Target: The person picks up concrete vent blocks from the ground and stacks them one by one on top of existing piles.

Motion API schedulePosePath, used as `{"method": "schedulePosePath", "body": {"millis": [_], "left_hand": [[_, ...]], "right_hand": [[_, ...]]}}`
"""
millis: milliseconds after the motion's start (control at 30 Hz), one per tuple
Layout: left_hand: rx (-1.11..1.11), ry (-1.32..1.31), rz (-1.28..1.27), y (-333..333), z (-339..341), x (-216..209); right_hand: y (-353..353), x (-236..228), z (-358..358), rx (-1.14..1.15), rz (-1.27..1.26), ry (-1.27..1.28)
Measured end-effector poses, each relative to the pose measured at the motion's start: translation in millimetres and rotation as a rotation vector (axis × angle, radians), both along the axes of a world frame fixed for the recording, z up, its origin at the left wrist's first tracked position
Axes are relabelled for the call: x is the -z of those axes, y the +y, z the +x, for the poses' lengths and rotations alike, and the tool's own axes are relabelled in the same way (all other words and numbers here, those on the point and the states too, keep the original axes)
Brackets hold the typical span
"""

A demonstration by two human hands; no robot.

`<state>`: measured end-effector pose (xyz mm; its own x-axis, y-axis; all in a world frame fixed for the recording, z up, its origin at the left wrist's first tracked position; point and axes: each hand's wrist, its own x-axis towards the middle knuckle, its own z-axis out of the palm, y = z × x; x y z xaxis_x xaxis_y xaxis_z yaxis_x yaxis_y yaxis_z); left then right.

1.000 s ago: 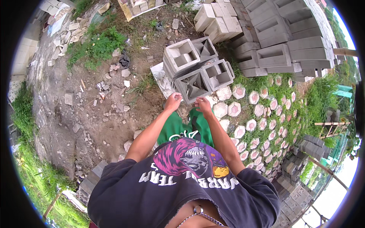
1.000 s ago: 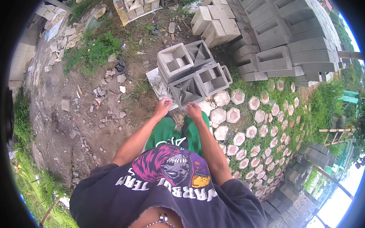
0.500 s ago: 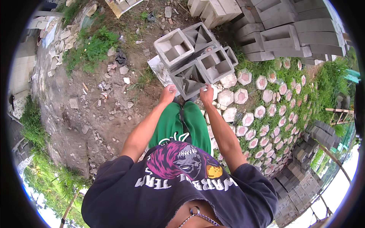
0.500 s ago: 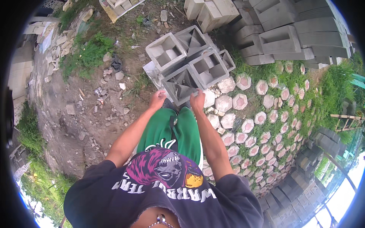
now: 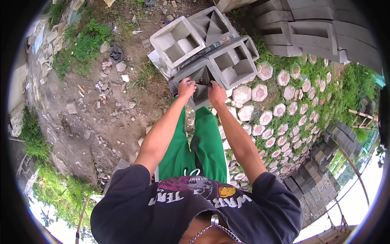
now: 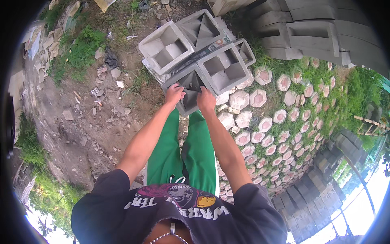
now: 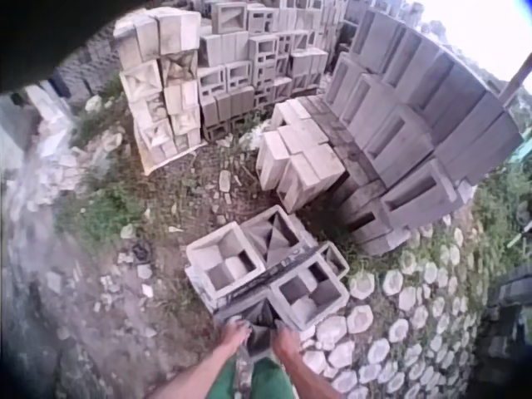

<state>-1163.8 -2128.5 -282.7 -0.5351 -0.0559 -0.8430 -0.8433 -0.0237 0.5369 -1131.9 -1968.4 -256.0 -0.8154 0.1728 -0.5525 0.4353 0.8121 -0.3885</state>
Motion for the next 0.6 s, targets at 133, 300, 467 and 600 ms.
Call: {"method": "schedulePosePath", "body": {"millis": [133,300,467,600], "left_hand": [[-0.022,0.036,-0.098,4,7,9],[0.082,0.166,-0.242,1,12,12],[0.148,0.367,-0.358,-13,11,-2],[-0.053,0.498,-0.275,-16,-6,-35]], "right_hand": [[-8,3,2,0.036,0.037,0.079],[-10,11,3,0.117,-0.002,0.152],[-9,-2,-6,0.147,-0.101,0.284],[-5,-17,-23,0.192,-0.191,0.361]]}}
